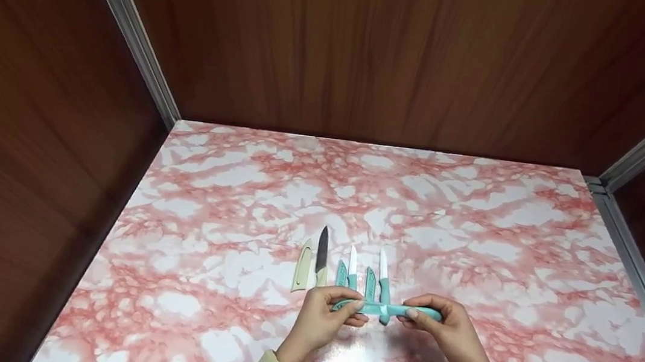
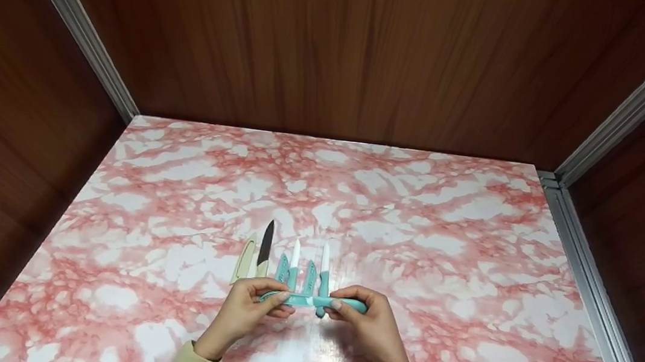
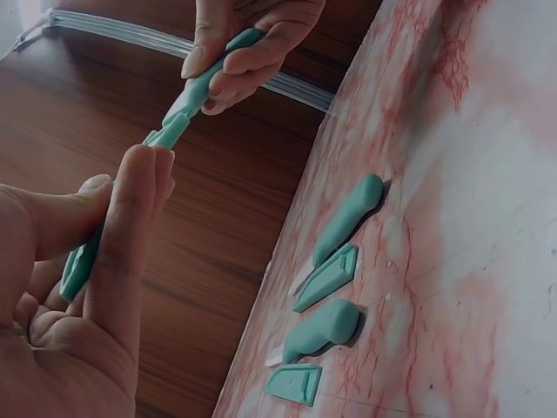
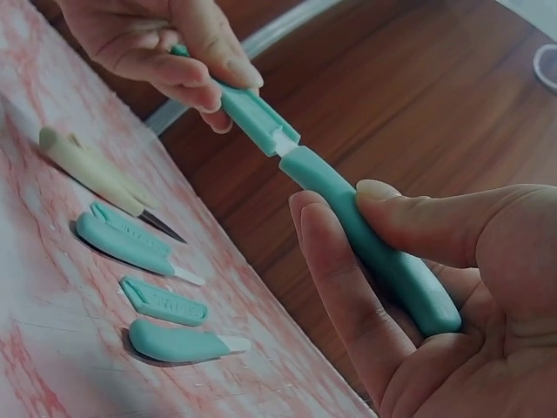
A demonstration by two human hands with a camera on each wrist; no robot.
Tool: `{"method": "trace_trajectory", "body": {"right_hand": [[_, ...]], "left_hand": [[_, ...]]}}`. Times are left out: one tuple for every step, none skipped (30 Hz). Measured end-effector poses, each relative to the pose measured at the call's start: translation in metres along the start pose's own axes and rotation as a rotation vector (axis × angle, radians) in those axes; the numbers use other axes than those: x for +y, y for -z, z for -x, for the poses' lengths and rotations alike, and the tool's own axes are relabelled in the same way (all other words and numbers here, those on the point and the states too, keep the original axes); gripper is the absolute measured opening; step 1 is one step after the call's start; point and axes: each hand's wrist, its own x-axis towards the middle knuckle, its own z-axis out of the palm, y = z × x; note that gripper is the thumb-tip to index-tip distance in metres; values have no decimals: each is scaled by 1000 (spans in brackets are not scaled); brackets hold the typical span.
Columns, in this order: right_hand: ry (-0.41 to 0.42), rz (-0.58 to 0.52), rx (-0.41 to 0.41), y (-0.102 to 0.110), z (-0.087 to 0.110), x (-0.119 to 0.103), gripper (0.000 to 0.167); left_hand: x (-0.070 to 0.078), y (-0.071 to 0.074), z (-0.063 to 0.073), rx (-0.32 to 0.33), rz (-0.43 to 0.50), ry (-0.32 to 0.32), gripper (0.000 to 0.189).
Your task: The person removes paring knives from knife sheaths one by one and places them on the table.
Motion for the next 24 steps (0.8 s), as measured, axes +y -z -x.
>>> {"method": "trace_trajectory", "body": {"right_hand": [[0, 0, -3, 0, 0, 0, 32], [-2, -2, -5, 1, 0, -1, 32], [-3, -3, -7, 1, 0, -1, 32], [-3, -7, -10, 1, 0, -1, 32], [-2, -11, -12, 2, 0, -1, 33], [-1, -17, -15, 2, 0, -1, 33], [1, -21, -18, 2, 0, -1, 33], [3, -27, -18, 3, 0, -1, 33], [7, -30, -19, 3, 0, -1, 33], [9, -33, -21, 3, 0, -1, 33], [11, -33, -20, 4, 0, -1, 33], [9, -34, -18, 4, 0, 0, 33], [9, -33, -15, 4, 0, 0, 32], [7, -34, -12, 4, 0, 0, 32], [5, -34, -10, 4, 0, 0, 32], [4, -34, -7, 4, 0, 0, 32], [3, -31, -4, 3, 0, 0, 32], [1, -28, 0, 3, 0, 0, 32], [0, -25, 3, 3, 0, 0, 32], [0, -24, 7, 3, 0, 1, 31], [0, -22, 9, 3, 0, 1, 31], [0, -18, 11, 3, 0, 1, 31], [-1, -15, 14, 3, 0, 1, 31], [-2, -14, 16, 2, 0, 0, 31]], "left_hand": [[0, 0, 0, -2, 1, -5, 17], [0, 0, 0, -4, 1, -8, 17], [0, 1, -1, -6, 2, -13, 17], [0, 0, -1, -8, 0, -14, 17], [0, 1, -1, -10, -3, -15, 17], [1, 1, -2, -12, -3, -17, 17], [1, 1, -2, -11, -5, -15, 17], [2, 1, -2, -11, -9, -15, 17], [1, 0, -2, -9, -8, -17, 17], [1, 0, -2, -8, -8, -17, 17], [1, 0, -2, -4, -4, -20, 17], [1, 0, -2, -1, 0, -23, 17], [0, -1, -2, 1, 2, -26, 18], [0, -1, -2, 4, 7, -29, 18], [0, -1, -2, 7, 11, -28, 18], [0, -1, -2, 7, 13, -28, 18], [0, -1, -2, 7, 14, -27, 18], [0, -1, -2, 6, 12, -24, 18], [1, -1, -2, 6, 10, -20, 17], [1, 0, -2, 5, 9, -14, 18], [1, 0, -3, 4, 6, -10, 18], [1, 0, -3, 1, 5, -9, 19], [1, 0, -3, 1, 3, -5, 19], [1, 0, -3, 1, 4, -4, 20]]}}
